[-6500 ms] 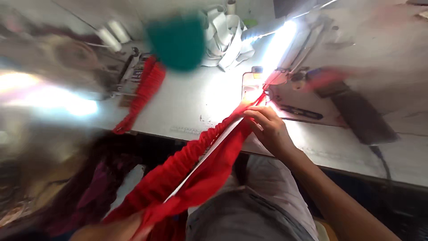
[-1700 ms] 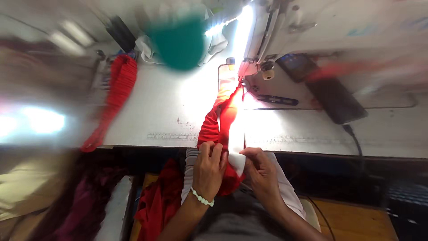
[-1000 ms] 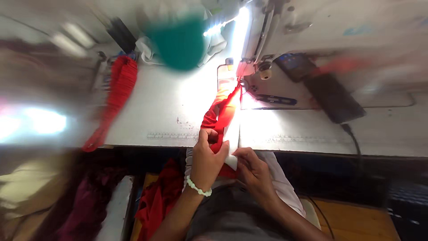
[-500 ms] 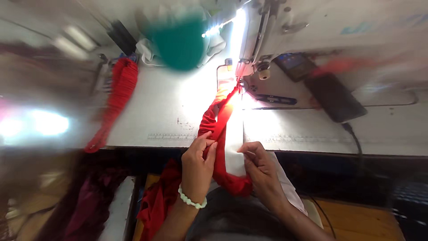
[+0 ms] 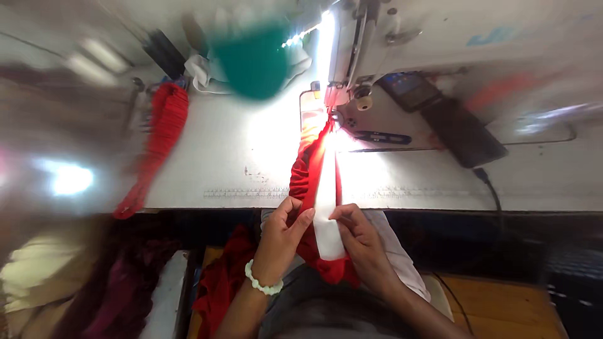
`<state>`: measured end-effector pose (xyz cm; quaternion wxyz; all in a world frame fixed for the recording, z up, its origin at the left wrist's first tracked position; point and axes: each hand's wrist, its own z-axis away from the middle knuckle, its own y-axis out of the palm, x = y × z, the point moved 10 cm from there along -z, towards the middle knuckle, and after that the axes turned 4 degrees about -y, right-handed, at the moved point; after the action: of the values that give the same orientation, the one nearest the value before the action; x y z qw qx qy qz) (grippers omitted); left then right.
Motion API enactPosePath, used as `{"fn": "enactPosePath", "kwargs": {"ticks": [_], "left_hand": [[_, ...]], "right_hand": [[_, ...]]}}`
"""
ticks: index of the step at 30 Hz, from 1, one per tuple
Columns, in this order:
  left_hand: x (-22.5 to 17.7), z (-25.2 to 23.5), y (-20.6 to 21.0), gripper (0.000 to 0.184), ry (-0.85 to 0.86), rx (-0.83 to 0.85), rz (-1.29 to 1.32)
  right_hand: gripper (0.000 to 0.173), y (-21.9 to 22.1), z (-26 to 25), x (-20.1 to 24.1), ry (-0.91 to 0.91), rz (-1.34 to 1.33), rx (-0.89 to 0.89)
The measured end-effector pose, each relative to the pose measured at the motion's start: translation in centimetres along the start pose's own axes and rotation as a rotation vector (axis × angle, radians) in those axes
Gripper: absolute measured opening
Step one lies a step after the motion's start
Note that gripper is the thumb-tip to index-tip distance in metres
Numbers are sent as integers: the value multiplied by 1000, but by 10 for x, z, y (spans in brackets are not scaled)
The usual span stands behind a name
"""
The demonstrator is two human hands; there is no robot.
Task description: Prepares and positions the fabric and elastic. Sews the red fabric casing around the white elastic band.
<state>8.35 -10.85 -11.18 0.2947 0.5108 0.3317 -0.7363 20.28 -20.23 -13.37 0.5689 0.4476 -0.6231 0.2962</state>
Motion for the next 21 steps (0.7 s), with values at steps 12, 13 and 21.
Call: {"fn": "enactPosePath", "kwargs": {"ticks": [12,13,21], "left_hand": [[10,-5,25,7,-152,208,383],[10,-5,27,8,-154,213,384],[13,-6,39,40,-171,250,319]], "right_hand": [[16,-7,13,-2,-29,131,-62],[16,-8,15,-4,-30,101,-65],[16,-10,25,-10,-18,80,-52]]}}
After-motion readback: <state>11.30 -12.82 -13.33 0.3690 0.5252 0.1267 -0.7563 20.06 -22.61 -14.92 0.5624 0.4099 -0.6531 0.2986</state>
